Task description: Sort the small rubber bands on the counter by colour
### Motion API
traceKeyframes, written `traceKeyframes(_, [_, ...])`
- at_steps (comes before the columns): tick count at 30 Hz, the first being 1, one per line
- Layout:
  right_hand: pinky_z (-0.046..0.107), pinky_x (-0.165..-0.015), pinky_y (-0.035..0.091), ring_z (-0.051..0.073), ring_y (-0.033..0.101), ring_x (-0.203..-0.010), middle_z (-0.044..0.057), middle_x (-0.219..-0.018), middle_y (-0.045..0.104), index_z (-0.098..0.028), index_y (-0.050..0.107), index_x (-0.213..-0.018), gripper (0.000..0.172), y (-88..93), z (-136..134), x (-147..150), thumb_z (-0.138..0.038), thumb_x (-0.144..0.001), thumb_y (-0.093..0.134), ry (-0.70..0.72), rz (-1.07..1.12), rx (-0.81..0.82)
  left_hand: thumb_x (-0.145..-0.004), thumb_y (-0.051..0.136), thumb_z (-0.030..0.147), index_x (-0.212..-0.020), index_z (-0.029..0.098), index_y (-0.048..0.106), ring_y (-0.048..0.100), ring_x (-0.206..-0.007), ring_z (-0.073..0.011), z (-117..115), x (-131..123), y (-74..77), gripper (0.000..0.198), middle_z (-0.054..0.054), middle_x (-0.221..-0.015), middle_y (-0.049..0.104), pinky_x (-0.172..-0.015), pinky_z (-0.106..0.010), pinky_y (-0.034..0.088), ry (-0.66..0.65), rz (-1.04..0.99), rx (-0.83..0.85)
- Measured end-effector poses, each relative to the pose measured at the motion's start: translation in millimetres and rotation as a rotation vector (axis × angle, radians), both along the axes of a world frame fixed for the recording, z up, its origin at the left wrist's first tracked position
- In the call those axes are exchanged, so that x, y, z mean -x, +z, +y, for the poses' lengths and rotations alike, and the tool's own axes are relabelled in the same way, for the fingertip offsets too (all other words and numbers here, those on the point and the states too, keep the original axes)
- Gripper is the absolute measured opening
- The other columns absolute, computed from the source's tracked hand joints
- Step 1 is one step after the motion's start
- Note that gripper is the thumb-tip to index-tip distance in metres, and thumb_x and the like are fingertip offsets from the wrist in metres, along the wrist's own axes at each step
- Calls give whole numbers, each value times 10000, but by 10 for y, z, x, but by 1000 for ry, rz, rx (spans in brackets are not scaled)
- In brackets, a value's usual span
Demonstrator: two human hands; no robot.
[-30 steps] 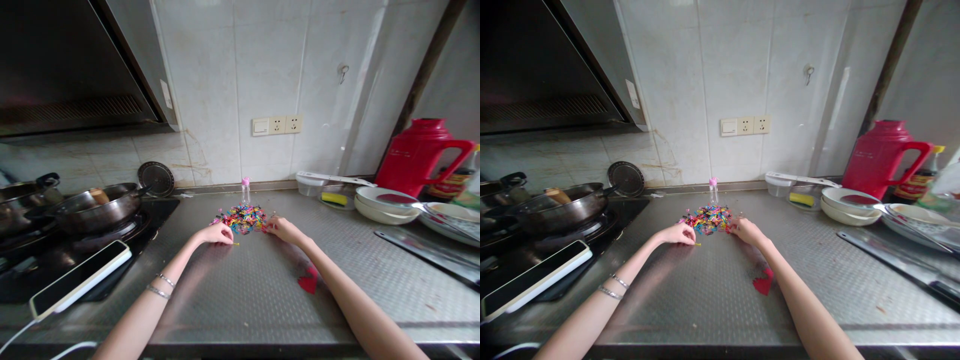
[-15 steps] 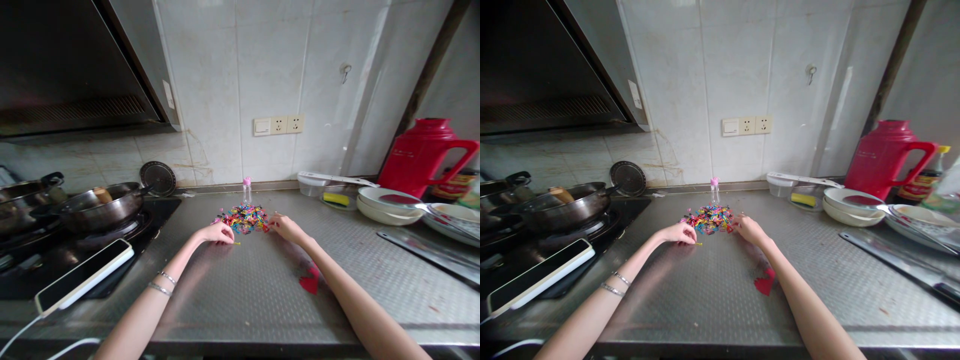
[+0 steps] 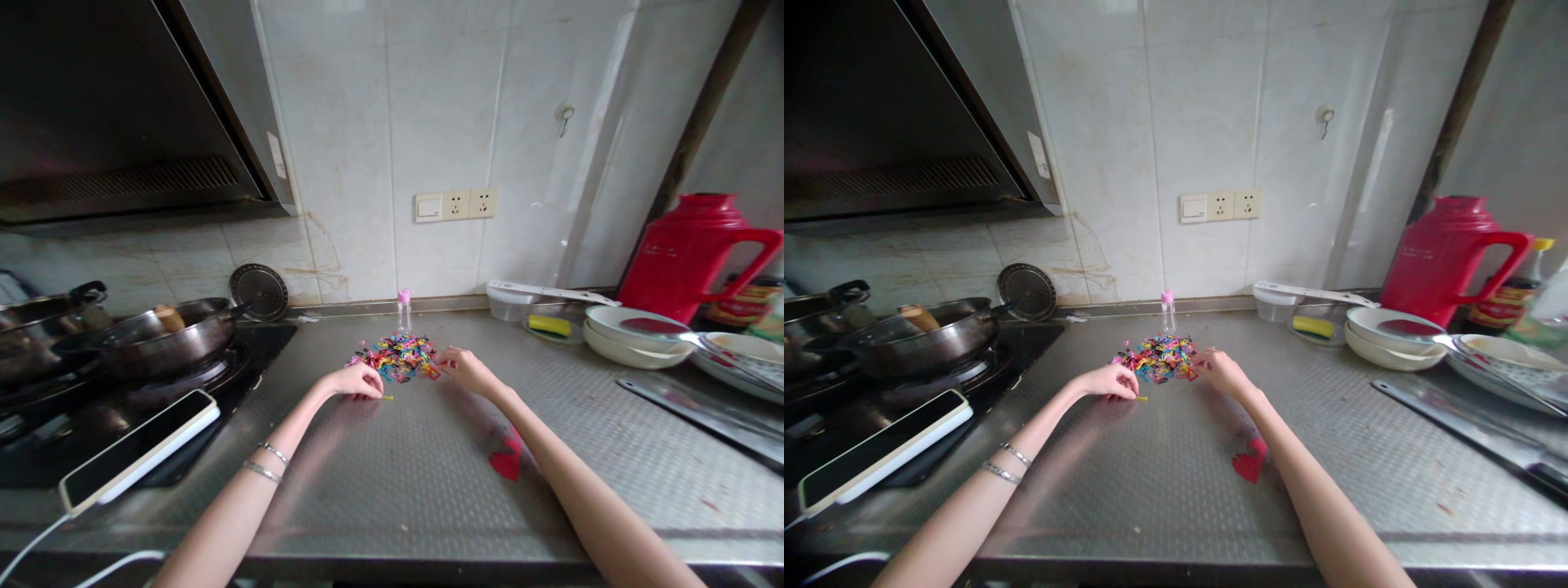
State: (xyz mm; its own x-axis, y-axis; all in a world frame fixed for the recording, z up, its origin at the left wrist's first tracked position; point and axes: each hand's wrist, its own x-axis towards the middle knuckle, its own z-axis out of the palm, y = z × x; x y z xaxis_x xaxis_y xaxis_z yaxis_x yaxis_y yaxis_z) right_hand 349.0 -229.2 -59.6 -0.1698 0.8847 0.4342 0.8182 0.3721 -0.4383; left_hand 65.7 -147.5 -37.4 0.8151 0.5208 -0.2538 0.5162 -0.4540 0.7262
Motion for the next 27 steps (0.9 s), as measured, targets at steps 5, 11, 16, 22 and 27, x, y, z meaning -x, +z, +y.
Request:
traceKeyframes(5, [218, -639, 400, 126, 544, -667, 44, -744, 640, -154, 664, -758, 159, 23, -40, 227, -226, -753, 522, 185, 38, 51, -622, 616, 382, -809, 133, 626, 461, -480, -70, 0, 0, 1, 311, 6, -628, 571, -419, -169, 328, 0, 3, -1])
traceKeyframes(11, [209, -625, 398, 116, 540, -654, 32, -711, 639, -154, 666, -723, 139, -30, -83, 417, -235, -741, 555, 291, 0, 112, -621, 614, 409, -832, 137, 625, 465, -487, -72, -4, 9, 9, 345, 1, -657, 583, -422, -172, 332, 1, 19, 5])
traceKeyframes(16, [203, -590, 394, 114, 538, -629, 20, -703, 634, -151, 665, -751, 165, -44, -38, 320, -290, -679, 612, 264, 19, 138, -627, 604, 430, -828, 140, 628, 459, -476, -76, 15, 12, -10, 354, 3, -639, 580, -419, -181, 331, -1, 8, -8])
traceKeyframes(22, [204, -625, 407, 120, 552, -662, 23, -749, 650, -157, 665, -774, 205, -43, 40, -9, -120, -653, 504, 30, 75, 57, -643, 591, 440, -810, 140, 630, 453, -465, -67, 34, 11, -24, 345, 4, -614, 572, -421, -173, 324, 16, 17, -27])
traceKeyframes(27, [212, -650, 417, 133, 561, -682, 29, -792, 658, -167, 664, -792, 275, -104, 57, -89, -77, -609, 479, -46, 45, 103, -658, 576, 451, -809, 136, 628, 455, -455, -64, 53, 19, -52, 353, 2, -617, 579, -418, -176, 329, 17, 0, -30])
